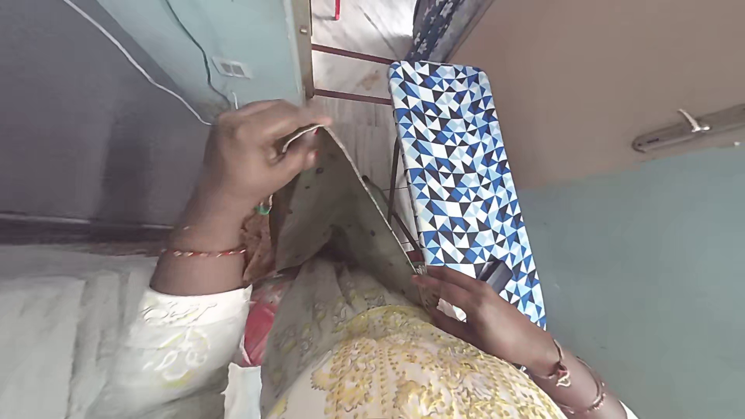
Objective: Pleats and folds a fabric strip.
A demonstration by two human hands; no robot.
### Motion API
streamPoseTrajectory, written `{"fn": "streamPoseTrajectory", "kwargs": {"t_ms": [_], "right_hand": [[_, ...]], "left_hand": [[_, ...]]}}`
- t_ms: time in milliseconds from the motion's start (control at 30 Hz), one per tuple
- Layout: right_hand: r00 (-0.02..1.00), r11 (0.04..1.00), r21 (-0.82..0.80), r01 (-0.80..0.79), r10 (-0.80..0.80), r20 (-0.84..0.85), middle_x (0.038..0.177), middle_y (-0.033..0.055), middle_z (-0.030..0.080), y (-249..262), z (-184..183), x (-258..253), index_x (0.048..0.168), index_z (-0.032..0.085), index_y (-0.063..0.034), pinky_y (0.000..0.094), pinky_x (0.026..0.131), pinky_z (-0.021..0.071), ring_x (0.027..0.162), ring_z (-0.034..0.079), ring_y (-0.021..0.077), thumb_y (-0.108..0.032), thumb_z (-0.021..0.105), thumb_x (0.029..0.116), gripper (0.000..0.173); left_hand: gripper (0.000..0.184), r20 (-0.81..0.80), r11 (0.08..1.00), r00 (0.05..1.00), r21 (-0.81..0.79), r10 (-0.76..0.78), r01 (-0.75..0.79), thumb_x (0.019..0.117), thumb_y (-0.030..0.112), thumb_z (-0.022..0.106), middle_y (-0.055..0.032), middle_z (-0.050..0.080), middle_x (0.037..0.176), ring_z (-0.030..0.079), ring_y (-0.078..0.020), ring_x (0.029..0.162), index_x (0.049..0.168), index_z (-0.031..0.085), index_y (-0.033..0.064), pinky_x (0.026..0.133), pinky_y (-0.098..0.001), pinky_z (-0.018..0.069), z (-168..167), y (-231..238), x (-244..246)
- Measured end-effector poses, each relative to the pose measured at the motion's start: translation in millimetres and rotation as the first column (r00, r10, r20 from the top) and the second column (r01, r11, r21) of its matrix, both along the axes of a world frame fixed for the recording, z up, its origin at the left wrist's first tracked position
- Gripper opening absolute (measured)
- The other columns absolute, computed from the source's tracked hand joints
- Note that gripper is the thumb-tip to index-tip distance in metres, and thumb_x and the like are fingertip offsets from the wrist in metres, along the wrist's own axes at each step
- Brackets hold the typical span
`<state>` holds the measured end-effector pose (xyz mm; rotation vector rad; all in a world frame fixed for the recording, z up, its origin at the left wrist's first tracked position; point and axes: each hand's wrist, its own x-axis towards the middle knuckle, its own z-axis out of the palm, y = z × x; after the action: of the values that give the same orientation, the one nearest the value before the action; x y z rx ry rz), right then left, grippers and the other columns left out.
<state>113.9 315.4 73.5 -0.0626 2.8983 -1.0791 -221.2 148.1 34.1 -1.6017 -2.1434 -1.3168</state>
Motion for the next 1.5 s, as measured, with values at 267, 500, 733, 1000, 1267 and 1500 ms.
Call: {"fn": "streamPoseTrajectory", "kwargs": {"t_ms": [267,500,733,1000,1267,1500], "right_hand": [[0.964,0.942,-0.214,0.257,-0.237,0.118,0.122,0.0193,0.066,17,-2,1,0.135,0.061,0.0047,0.0227,0.082,0.0589,0.092,0.069,0.01,-0.004,0.068,0.0862,0.05],[0.918,0.839,-0.374,0.395,-0.343,0.2,0.129,0.0161,0.063,28,-5,-6,0.14,0.054,0.0086,0.0213,0.085,0.0597,0.094,0.069,0.0048,0.001,0.068,0.0838,0.058],[0.87,0.749,-0.443,0.492,-0.418,0.259,0.113,0.0071,0.071,20,-3,-19,0.138,0.054,0.0081,0.0194,0.074,0.0602,0.083,0.069,0.0024,0.0,0.067,0.0859,0.054],[0.818,0.634,-0.518,0.574,-0.47,0.331,0.113,0.0052,0.072,9,-1,-26,0.142,0.051,0.0064,0.0195,0.069,0.0598,0.082,0.07,0.0041,-0.005,0.068,0.0893,0.056],[0.781,0.556,-0.556,0.618,-0.516,0.352,0.109,0.0034,0.071,-3,-2,-27,0.143,0.048,0.0055,0.0163,0.06,0.055,0.076,0.067,0.0023,-0.003,0.067,0.0895,0.057],[0.787,0.511,-0.614,0.602,-0.509,0.348,0.115,0.0055,0.07,-11,-8,-30,0.142,0.049,0.0068,0.0179,0.062,0.0558,0.079,0.067,0.004,-0.003,0.067,0.0891,0.057]], "left_hand": [[0.028,0.153,0.941,0.929,0.076,-0.338,0.33,0.093,0.036,0.067,0.0033,0.071,0.107,0.065,-0.0044,0.101,0.111,0.073,0.0155,0.088,-0.0236,0.0542,-5,-68,-1],[0.028,0.434,0.536,0.416,0.2,-0.799,0.82,0.1007,0.045,0.06,0.0017,0.064,0.141,0.05,-0.0211,0.142,0.102,0.073,0.0197,0.118,-0.0406,0.0439,5,-59,58],[0.027,0.51,0.21,-0.056,0.45,-0.858,0.868,0.0909,0.03,0.071,-0.0209,0.054,0.149,0.026,-0.0347,0.154,0.089,0.075,0.0036,0.129,-0.0476,0.0202,-29,-26,113],[0.031,0.574,0.219,-0.148,0.52,-0.805,0.826,0.0928,0.039,0.069,-0.0136,0.009,0.172,0.01,-0.0201,0.159,0.094,0.075,0.0088,0.126,-0.0358,0.0224,-44,-21,127],[0.038,0.548,0.275,-0.153,0.619,-0.823,0.736,0.0949,0.049,0.066,-0.0176,0.018,0.17,0.004,-0.031,0.159,0.098,0.074,0.0117,0.129,-0.0455,0.0145,-62,-21,145],[0.042,0.579,0.257,-0.174,0.584,-0.797,0.77,0.0942,0.05,0.065,-0.0172,0.016,0.17,0.002,-0.0283,0.159,0.095,0.075,0.0087,0.129,-0.0428,0.013,-63,-25,138]]}}
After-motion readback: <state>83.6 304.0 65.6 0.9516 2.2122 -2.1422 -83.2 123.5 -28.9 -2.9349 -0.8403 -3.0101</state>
